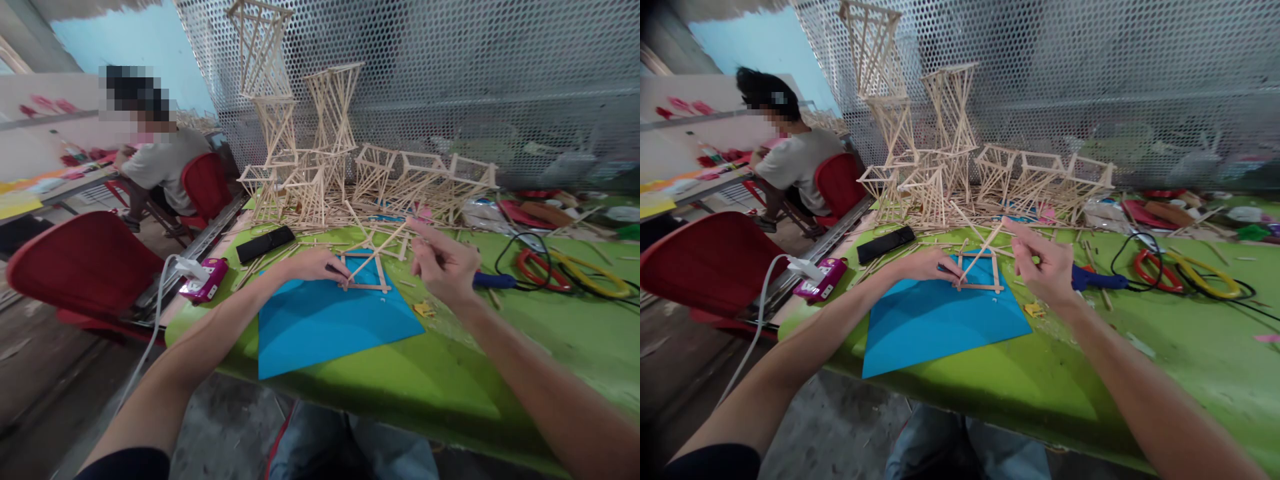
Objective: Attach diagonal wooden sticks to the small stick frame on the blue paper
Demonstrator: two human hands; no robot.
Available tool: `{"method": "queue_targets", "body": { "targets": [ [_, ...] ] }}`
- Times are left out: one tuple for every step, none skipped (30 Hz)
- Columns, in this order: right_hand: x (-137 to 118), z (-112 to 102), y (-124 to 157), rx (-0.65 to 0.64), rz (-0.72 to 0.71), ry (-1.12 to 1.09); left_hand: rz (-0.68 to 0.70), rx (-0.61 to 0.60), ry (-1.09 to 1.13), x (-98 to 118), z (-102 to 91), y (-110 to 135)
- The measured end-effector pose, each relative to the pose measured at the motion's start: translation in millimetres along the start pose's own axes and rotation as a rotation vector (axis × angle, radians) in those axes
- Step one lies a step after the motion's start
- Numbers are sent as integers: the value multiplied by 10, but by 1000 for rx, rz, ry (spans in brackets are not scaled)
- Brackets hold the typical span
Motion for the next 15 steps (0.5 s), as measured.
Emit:
{"method": "queue_targets", "body": {
  "targets": [
    [2, 4, 0, -5, -1, -8, 2, 1, 3, 3, 0, 1],
    [5, 7, 1, -7, -1, -14, 2, 0, 4, 6, 0, 3],
    [9, 10, 1, -10, 1, -17, 1, 1, 1, 7, -1, 4],
    [12, 12, 2, -11, 3, -18, -2, 2, -3, 6, -3, 5],
    [14, 14, 3, -12, 2, -20, -6, 6, -6, 5, -6, 6],
    [14, 16, 4, -14, 0, -22, -9, 8, -8, 2, -7, 7],
    [14, 17, 6, -14, -2, -25, -12, 8, -7, -1, -7, 6],
    [14, 18, 8, -15, -3, -30, -13, 7, -6, -3, -4, 6],
    [14, 19, 9, -16, -3, -34, -13, 6, -3, -5, -2, 5],
    [13, 19, 10, -16, -3, -37, -12, 4, 1, -6, 1, 4],
    [13, 20, 11, -17, -3, -39, -13, 5, 4, -7, 3, 4],
    [13, 19, 12, -16, -1, -38, -16, 6, 6, -9, 4, 4],
    [13, 20, 13, -15, 0, -34, -21, 8, 8, -11, 3, 5],
    [14, 21, 14, -15, 2, -29, -28, 10, 9, -14, 2, 7],
    [17, 23, 14, -15, 4, -27, -34, 11, 9, -15, 1, 8]
  ]
}}
Point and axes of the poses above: each hand's wrist, its own y-axis away from the middle knuckle, its own z-axis out of the palm, x = y × z, the point moved 8 cm from there along -y, towards the middle knuckle, and after that the axes turned 10 degrees about z, right-handed, at the moved point
